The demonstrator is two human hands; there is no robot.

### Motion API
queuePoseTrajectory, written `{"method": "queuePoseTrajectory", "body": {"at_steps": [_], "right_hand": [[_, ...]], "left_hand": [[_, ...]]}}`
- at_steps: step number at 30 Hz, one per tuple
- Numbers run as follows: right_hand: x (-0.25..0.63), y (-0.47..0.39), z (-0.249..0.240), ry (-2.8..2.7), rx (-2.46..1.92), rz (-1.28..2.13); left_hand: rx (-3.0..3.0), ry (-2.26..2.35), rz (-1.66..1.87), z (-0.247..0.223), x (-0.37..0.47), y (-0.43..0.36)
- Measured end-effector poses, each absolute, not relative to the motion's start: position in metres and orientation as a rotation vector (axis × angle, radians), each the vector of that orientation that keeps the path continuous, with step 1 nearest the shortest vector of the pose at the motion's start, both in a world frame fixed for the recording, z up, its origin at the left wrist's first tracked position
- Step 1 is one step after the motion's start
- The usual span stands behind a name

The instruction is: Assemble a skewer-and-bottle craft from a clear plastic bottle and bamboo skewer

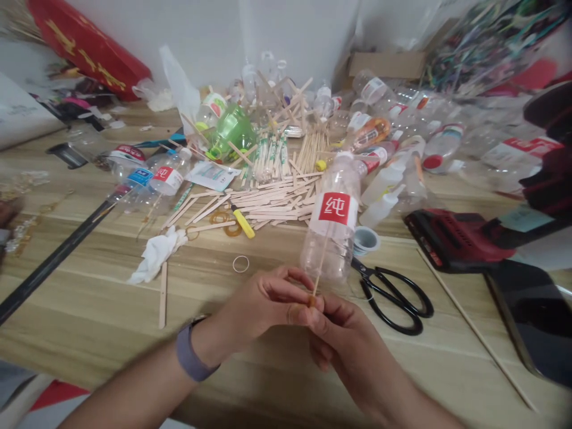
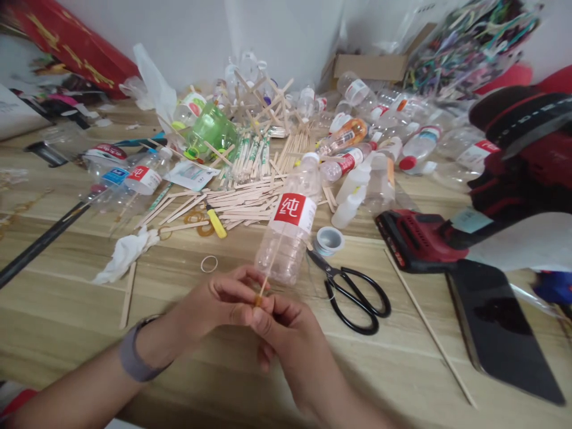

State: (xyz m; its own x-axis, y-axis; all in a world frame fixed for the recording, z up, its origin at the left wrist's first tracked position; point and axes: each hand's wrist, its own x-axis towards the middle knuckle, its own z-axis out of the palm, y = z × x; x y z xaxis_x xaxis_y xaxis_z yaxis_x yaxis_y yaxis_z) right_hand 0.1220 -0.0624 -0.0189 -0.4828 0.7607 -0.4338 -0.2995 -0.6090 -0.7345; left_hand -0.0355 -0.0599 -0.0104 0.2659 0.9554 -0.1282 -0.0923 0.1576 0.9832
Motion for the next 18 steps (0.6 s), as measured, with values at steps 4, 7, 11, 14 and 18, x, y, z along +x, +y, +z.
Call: {"method": "queuePoseTrajectory", "body": {"at_steps": [4, 7, 11, 14, 18], "right_hand": [[0.121, -0.0631, -0.0184, -0.703, -0.969, 2.166], [0.1225, -0.0626, -0.0193, -0.663, -0.94, 2.205], [0.1259, -0.0605, -0.0206, -0.503, -0.96, 2.267], [0.1263, -0.0597, -0.0207, -0.353, -0.994, 2.278], [0.1248, -0.0631, -0.0201, -0.276, -0.99, 2.261]], "left_hand": [[0.849, 0.905, 0.96, -0.0153, -0.0265, -0.0637], [0.71, 0.86, 0.885, -0.0169, -0.0252, -0.0647], [0.729, 0.934, 0.907, -0.0185, -0.0266, -0.0632], [0.774, 0.97, 0.937, -0.0191, -0.0264, -0.0619], [0.819, 0.946, 0.934, -0.0169, -0.0247, -0.0612]]}}
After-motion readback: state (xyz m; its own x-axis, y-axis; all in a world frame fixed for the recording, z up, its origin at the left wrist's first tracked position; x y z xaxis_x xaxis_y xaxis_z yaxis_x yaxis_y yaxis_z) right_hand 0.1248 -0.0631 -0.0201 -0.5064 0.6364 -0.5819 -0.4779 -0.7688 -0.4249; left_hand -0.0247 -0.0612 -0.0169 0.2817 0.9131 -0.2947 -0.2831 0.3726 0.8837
